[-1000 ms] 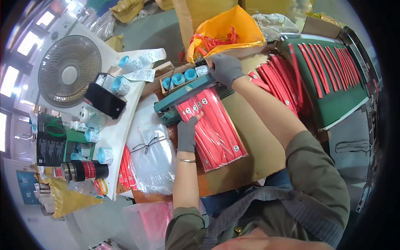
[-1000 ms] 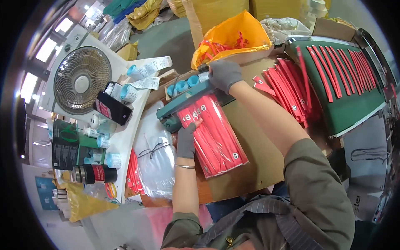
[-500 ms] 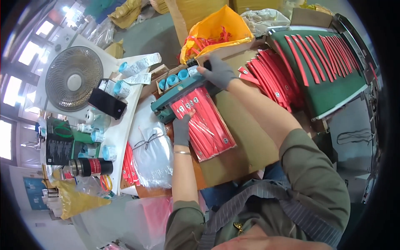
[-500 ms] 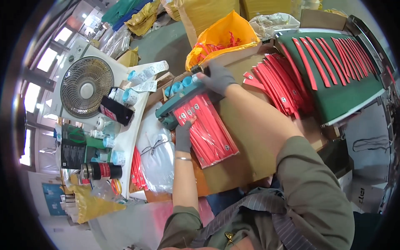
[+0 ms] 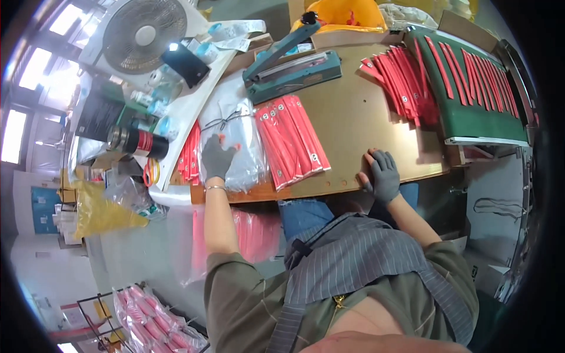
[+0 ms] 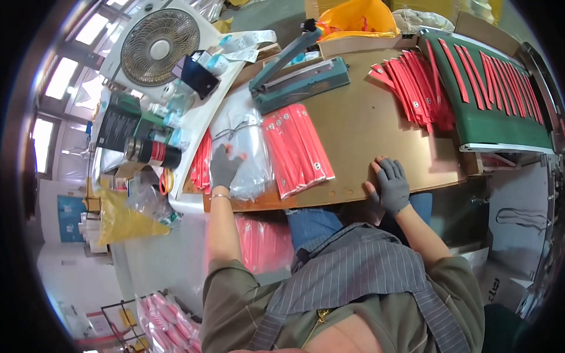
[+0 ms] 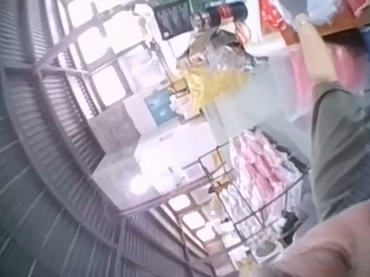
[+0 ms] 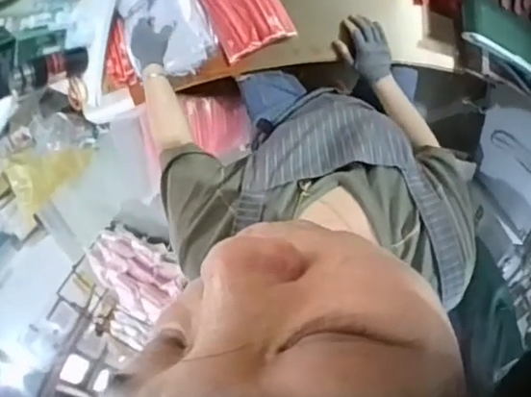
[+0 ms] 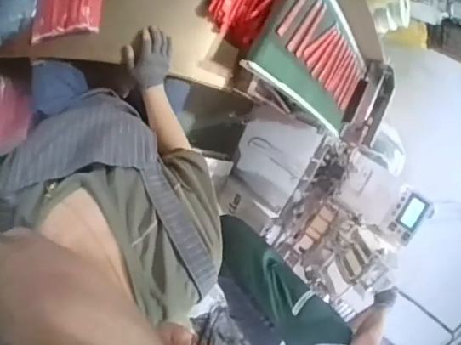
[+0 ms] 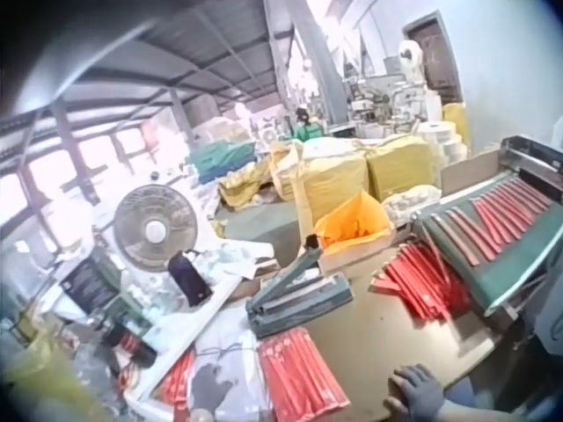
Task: Packing and sealing pink plastic items into plastic bags at a workstation.
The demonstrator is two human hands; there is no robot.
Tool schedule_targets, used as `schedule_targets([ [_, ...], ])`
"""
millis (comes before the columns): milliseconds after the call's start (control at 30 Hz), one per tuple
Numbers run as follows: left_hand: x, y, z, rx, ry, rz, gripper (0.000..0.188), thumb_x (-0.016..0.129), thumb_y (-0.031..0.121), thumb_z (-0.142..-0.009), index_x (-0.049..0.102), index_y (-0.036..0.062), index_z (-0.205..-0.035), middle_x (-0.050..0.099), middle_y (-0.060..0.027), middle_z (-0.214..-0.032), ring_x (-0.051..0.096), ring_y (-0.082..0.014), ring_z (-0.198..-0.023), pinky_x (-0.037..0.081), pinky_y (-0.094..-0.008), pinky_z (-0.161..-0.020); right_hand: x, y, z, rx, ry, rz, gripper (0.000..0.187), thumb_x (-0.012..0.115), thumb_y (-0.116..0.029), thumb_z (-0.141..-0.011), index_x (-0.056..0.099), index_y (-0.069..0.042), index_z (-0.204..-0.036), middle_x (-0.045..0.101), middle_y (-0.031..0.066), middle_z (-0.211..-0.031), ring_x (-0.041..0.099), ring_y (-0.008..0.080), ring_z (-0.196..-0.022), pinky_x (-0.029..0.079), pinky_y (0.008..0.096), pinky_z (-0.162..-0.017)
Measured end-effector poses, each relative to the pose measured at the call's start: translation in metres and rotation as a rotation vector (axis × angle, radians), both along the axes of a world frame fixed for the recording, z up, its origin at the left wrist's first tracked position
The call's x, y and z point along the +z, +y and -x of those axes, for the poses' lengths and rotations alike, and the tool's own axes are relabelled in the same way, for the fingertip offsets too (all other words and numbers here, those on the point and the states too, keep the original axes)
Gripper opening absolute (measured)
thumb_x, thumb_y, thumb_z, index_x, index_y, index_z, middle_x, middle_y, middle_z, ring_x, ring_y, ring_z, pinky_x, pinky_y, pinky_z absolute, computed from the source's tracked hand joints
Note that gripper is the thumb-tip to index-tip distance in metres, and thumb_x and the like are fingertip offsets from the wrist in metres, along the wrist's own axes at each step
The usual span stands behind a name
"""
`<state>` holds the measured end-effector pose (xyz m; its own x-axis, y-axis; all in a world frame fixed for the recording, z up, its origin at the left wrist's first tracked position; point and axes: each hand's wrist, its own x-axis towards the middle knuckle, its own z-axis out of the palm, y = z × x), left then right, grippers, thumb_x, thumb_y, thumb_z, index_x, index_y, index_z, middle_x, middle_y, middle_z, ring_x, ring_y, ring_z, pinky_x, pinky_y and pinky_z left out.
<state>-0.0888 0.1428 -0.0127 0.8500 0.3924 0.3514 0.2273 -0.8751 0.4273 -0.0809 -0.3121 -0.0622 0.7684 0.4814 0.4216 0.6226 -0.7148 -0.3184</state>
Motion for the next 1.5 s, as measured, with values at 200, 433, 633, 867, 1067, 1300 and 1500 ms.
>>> schedule_targets([
  [200,-0.014,0.042,0.031,-0.044,-0.020,0.172,0.028,0.052,0.028,-0.090,0.060,0.0040,-0.080,0.057,-0.0060,-0.064,0.055,-0.0177,-0.060,0.045,-0.0311,-0.062,0.002,0.016,0.006,0.052,-0.062,-0.038,0.044,0.060,-0.030,-0.080,0.056,0.000,-0.112,0.052,0.0168,-0.119,0.047,0.0344,-0.114,0.035,0.0434,-0.099],
  [433,0.065,-0.165,0.040,-0.381,-0.279,1.199,0.031,0.047,0.022,-0.095,0.055,0.0027,-0.072,0.052,-0.0011,-0.064,0.051,-0.0094,-0.061,0.042,-0.0235,-0.059,0.038,0.034,0.000,-0.026,1.005,-0.804,0.047,0.054,-0.035,-0.090,0.054,0.001,-0.119,0.056,0.0117,-0.116,0.050,0.0202,-0.112,0.040,0.0309,-0.093],
  [633,0.050,-0.209,0.059,-0.215,-0.159,1.131,0.021,0.051,0.020,-0.088,0.058,0.0002,-0.086,0.061,-0.0048,-0.082,0.056,-0.0115,-0.065,0.044,-0.0259,-0.055,0.102,0.100,-0.005,0.268,0.939,-0.795,0.031,0.067,-0.028,-0.081,0.059,0.000,-0.091,0.063,0.0063,-0.078,0.061,0.0161,-0.073,0.048,0.0299,-0.066],
  [867,0.099,-0.238,0.080,-0.599,-0.012,2.010,0.040,0.054,0.030,-0.091,0.048,0.0003,-0.117,0.058,-0.0041,-0.075,0.057,-0.0128,-0.065,0.042,-0.0206,-0.048,0.069,0.046,-0.052,0.179,0.839,-0.452,0.027,0.070,-0.025,-0.073,0.056,-0.003,-0.077,0.058,0.0044,-0.067,0.056,0.0160,-0.064,0.044,0.0309,-0.058],
  [1067,0.082,-0.190,0.045,-0.563,-0.321,1.942,0.052,0.049,0.014,-0.092,0.031,0.0035,-0.139,0.060,-0.0043,-0.089,0.057,-0.0127,-0.081,0.047,-0.0266,-0.077,0.108,-0.020,-0.100,0.176,0.836,-0.417,0.074,0.068,-0.040,-0.079,0.038,-0.002,-0.134,0.052,0.0157,-0.123,0.050,0.0208,-0.115,0.041,0.0307,-0.095],
  [1300,0.039,-0.221,-0.020,-0.349,-0.055,0.779,0.046,0.055,0.025,-0.091,0.049,-0.0100,-0.121,0.056,-0.0183,-0.117,0.052,-0.0235,-0.111,0.038,-0.0328,-0.098,0.105,-0.189,-0.213,-0.751,-0.182,-0.346,0.064,0.063,-0.045,-0.081,0.050,0.002,-0.123,0.056,0.0232,-0.114,0.050,0.0359,-0.110,0.040,0.0390,-0.094],
  [1500,-0.014,-0.267,-0.082,-0.224,0.106,0.751,0.052,0.058,0.026,-0.089,0.045,-0.0106,-0.124,0.050,-0.0255,-0.127,0.047,-0.0306,-0.120,0.035,-0.0359,-0.102,0.120,-0.307,-0.263,-1.300,0.225,0.039,0.082,0.046,-0.069,-0.078,0.047,-0.004,-0.129,0.054,0.0225,-0.122,0.049,0.0345,-0.115,0.038,0.0407,-0.098],
])
